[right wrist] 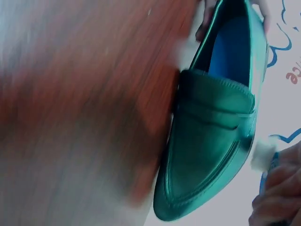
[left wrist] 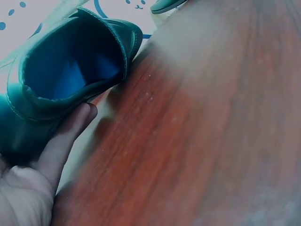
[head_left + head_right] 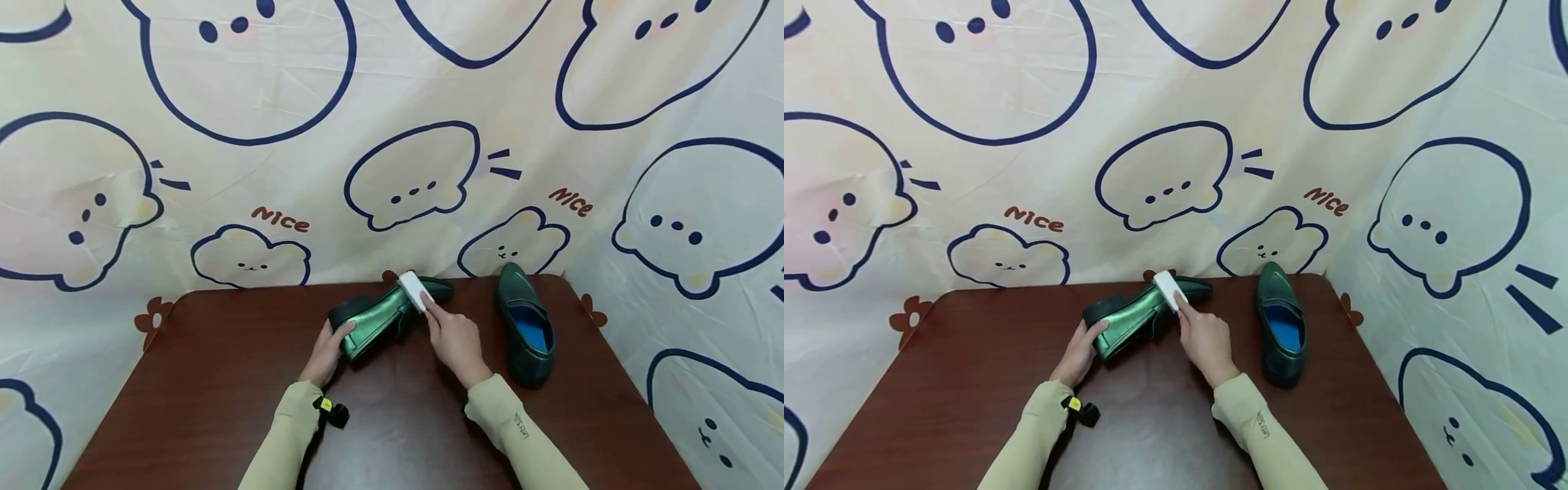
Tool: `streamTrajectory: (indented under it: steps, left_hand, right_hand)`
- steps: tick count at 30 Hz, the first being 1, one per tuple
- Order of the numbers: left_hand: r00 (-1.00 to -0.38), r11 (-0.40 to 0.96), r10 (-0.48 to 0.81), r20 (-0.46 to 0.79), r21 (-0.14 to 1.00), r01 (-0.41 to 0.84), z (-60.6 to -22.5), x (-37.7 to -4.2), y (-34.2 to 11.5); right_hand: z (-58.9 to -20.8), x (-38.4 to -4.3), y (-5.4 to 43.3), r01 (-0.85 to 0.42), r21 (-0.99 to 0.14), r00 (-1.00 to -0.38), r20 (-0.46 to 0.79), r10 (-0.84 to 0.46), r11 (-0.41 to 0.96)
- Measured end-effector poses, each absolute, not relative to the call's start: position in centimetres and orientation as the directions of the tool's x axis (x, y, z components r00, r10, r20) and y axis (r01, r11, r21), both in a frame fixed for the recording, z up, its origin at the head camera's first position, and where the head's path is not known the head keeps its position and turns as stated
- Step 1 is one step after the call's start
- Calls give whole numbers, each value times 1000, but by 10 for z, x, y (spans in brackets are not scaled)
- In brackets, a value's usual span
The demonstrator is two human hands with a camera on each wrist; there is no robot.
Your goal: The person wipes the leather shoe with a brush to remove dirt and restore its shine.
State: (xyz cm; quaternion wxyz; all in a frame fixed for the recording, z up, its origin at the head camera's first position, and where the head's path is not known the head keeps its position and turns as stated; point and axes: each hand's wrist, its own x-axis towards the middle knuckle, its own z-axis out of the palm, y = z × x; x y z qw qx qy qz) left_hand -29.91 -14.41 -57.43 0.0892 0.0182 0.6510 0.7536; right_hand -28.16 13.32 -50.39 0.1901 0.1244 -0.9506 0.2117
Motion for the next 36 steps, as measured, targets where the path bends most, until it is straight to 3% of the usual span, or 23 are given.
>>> streamTrajectory:
  steps: [4, 9, 15, 21, 29, 32, 36]
  left_hand:
    - [-987, -139, 137, -79, 985, -98, -575, -299, -143]
    - [-988, -147, 126, -83, 984, -102, -574, -299, -137]
    - [-983, -148, 161, -92, 982, -117, -575, -298, -137]
    - [-982, -146, 170, -78, 984, -103, -574, -298, -145]
    - [-983, -138, 166, -77, 985, -101, -572, -299, -145]
    - [-983, -130, 166, -82, 986, -105, -574, -299, -145]
    - [-987, -116, 146, -72, 989, -89, -576, -298, -142]
  right_hand:
    - [-503, -272, 124, -439, -368, -874, 386, -295, 820]
    - [-511, -261, 114, -532, -264, -827, 367, -427, 804]
    - [-512, -269, 126, -481, -217, -843, 380, -381, 849]
    - [-506, -288, 151, -318, -294, -910, 359, -205, 901]
    - [-502, -291, 155, -292, -416, -932, 327, -158, 861]
    - [-501, -287, 150, -325, -432, -927, 323, -192, 841]
    - [-501, -279, 141, -438, -413, -895, 283, -344, 798]
